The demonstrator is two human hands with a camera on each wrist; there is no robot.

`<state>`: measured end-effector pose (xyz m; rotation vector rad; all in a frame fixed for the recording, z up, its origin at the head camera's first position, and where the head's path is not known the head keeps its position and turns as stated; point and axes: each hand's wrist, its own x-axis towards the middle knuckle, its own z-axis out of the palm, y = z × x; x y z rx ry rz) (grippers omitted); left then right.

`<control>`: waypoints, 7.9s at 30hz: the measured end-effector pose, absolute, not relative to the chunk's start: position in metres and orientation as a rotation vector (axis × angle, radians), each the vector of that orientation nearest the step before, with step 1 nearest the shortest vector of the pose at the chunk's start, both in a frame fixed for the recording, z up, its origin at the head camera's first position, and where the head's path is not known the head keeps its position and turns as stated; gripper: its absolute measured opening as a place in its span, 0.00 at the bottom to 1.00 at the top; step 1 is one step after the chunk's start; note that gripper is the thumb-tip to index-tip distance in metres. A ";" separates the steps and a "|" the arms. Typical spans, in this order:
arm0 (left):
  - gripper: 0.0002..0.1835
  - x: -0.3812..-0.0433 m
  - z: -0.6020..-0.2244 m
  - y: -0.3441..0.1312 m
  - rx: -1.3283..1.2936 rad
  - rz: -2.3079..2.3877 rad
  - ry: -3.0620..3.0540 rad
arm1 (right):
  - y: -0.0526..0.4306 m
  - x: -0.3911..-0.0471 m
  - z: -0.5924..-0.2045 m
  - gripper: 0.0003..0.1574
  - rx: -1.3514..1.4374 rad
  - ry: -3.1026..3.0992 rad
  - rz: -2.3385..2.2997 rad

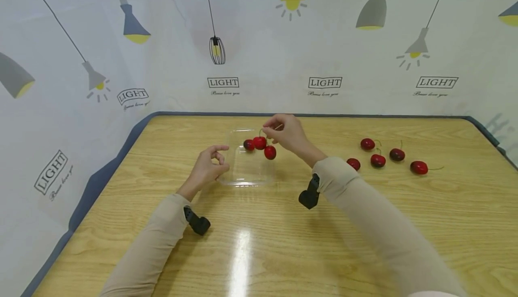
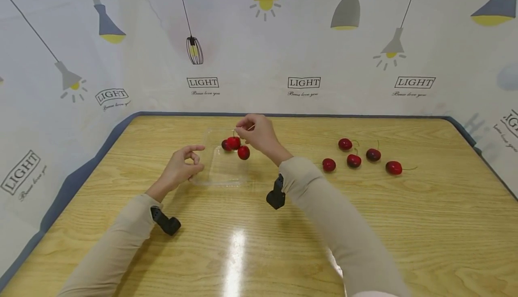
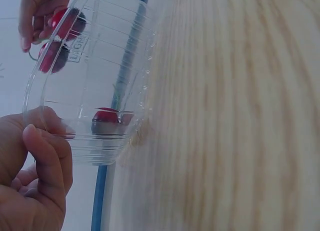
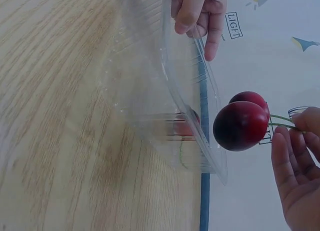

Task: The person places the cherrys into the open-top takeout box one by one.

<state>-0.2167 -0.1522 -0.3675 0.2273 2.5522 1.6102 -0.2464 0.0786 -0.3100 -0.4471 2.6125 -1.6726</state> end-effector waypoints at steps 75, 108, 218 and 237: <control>0.27 -0.198 -0.339 -0.141 0.227 1.648 2.488 | 0.017 -0.262 -0.350 0.09 -0.135 2.467 -1.674; 0.27 -0.198 -0.342 -0.142 0.229 1.638 2.514 | 0.039 -0.255 -0.337 0.10 -0.426 2.639 -1.499; 0.28 -0.214 -0.360 -0.149 0.191 1.587 2.544 | 0.247 -0.215 -0.393 0.19 -0.350 2.831 -1.237; 0.28 -0.215 -0.365 -0.149 0.206 1.585 2.570 | 0.245 -0.215 -0.392 0.17 -0.380 2.803 -1.200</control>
